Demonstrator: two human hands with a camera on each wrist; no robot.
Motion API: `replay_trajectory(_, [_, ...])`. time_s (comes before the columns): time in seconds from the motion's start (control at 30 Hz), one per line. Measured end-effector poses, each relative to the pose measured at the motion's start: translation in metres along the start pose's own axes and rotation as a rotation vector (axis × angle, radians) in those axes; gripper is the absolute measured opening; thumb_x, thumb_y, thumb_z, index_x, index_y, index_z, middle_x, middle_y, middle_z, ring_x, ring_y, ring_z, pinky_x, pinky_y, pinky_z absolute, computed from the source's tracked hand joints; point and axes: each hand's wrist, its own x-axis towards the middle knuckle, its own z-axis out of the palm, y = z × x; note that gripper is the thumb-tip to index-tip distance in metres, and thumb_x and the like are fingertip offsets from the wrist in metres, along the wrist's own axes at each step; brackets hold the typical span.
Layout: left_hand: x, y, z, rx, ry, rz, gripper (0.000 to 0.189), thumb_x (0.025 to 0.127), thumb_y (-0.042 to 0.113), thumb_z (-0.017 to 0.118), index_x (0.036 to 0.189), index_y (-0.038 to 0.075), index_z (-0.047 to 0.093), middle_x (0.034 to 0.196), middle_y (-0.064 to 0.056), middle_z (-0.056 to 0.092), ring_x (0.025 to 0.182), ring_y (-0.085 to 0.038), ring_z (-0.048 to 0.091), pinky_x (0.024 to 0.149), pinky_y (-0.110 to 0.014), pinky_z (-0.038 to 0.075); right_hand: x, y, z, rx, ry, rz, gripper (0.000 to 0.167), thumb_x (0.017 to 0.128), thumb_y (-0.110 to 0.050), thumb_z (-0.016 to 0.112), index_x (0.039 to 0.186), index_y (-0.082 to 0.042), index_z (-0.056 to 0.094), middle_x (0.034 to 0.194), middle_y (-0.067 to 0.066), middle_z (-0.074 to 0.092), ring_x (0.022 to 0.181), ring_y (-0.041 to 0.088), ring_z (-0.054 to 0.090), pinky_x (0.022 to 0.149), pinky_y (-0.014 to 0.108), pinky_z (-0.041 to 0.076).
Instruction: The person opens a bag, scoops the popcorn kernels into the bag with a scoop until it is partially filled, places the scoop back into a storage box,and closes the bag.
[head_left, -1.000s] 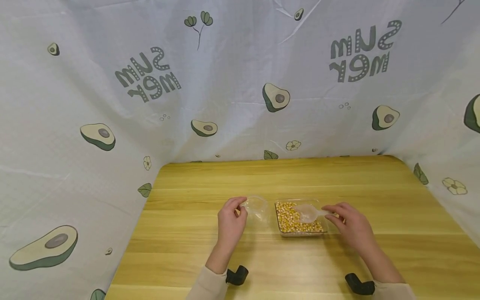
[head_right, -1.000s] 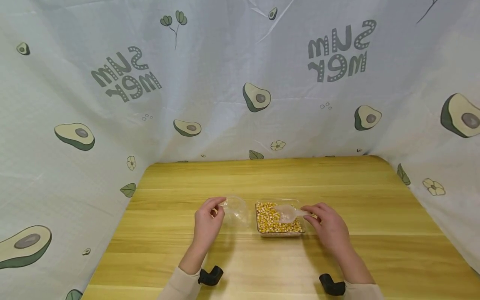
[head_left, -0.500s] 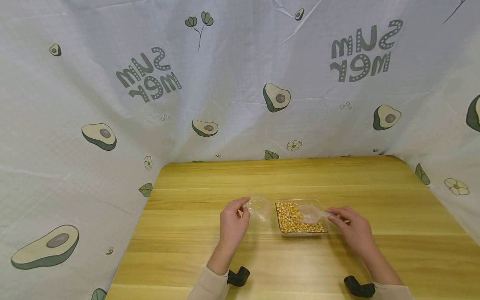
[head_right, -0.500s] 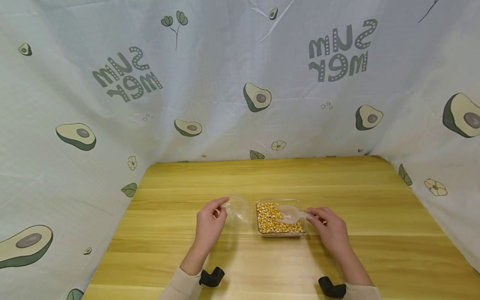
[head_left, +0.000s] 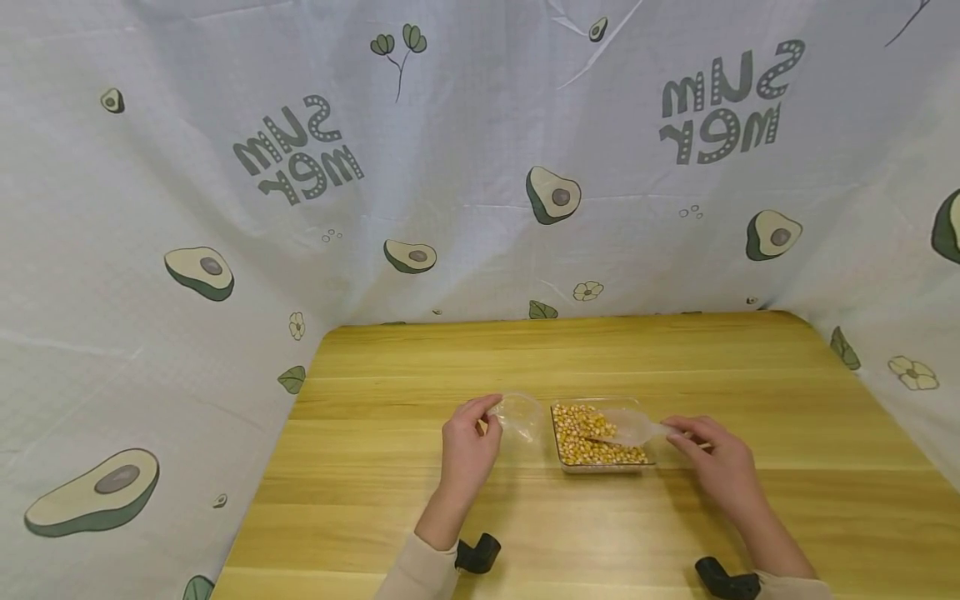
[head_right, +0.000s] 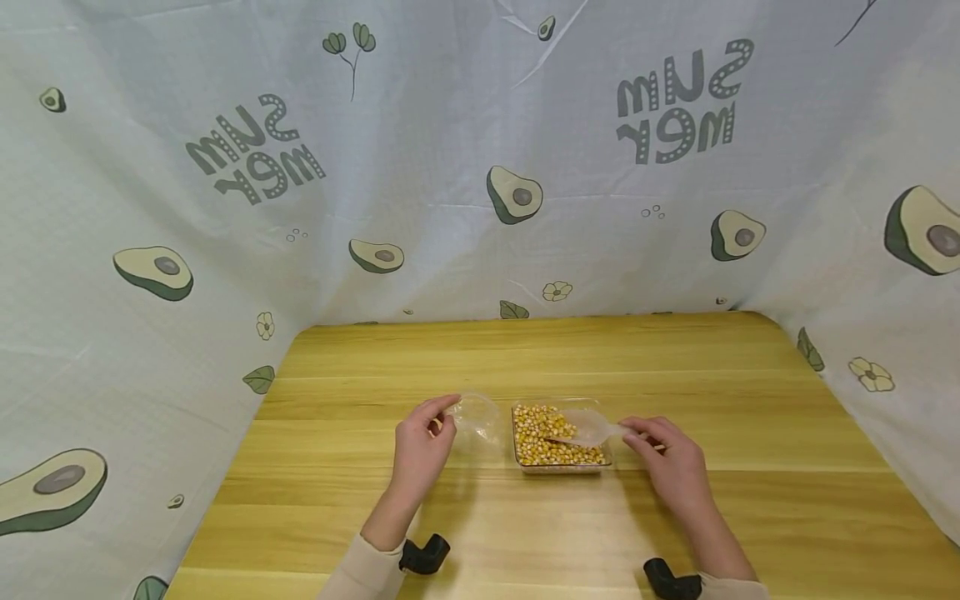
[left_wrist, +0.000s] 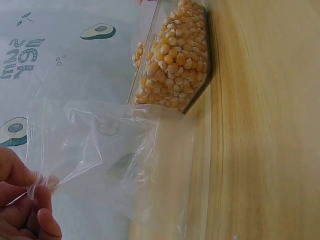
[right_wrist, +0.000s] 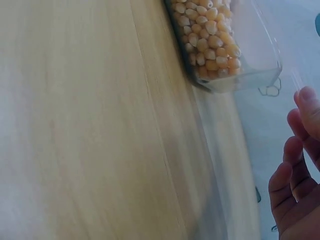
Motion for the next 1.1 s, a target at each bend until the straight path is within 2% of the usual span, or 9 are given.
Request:
replay_trajectory(0.37, [-0.0009,0.0049,-0.0013,0.011,-0.019,0.001,0.029,0.087,-0.005,0.06,0.11,0.002,0.076,0.105,-0.011,0.076,0.059,-0.002,0.041,0.049,-0.015,0.037,-0.0034,0.0009,-0.0015,0.074,0.009,0.041,0.019,0.094,-0.017,0.069,0.109,-0.008,0.075,0.09,-0.037,0.056,0.078,-0.013,0.049,0.063,0.012,0.044])
replay_trajectory(0.53, [-0.0008,0.005,-0.0008,0.009,-0.014,0.005,0.029,0.087,-0.005,0.06,0.11,0.002,0.076,0.105,-0.011,0.076,0.062,-0.003,0.043,0.051,-0.015,0.038,-0.0032,0.0012,-0.0035,0.068,0.007,0.041,0.02,0.095,-0.019,0.068,0.11,-0.009,0.075,0.091,-0.037,0.054,0.079,-0.013,0.049,0.063,0.012,0.044])
replay_trajectory(0.87, [-0.001,0.0034,-0.0007,-0.002,-0.023,0.001,0.03,0.087,-0.007,0.059,0.11,0.001,0.076,0.104,-0.014,0.075,0.058,-0.002,0.038,0.049,-0.015,0.034,-0.002,-0.0064,-0.0057,0.053,0.041,-0.051,0.016,0.094,-0.012,0.068,0.108,-0.008,0.075,0.092,-0.029,0.057,0.079,-0.016,0.048,0.063,0.007,0.044])
replay_trajectory(1.1, [-0.001,0.0035,-0.001,-0.008,-0.021,-0.011,0.03,0.086,-0.007,0.059,0.11,0.001,0.076,0.105,-0.013,0.075,0.05,0.001,0.033,0.045,-0.013,0.031,-0.0047,-0.006,-0.0083,0.027,0.016,0.002,0.019,0.096,-0.017,0.067,0.111,-0.011,0.075,0.092,-0.032,0.055,0.079,-0.015,0.048,0.064,0.01,0.045])
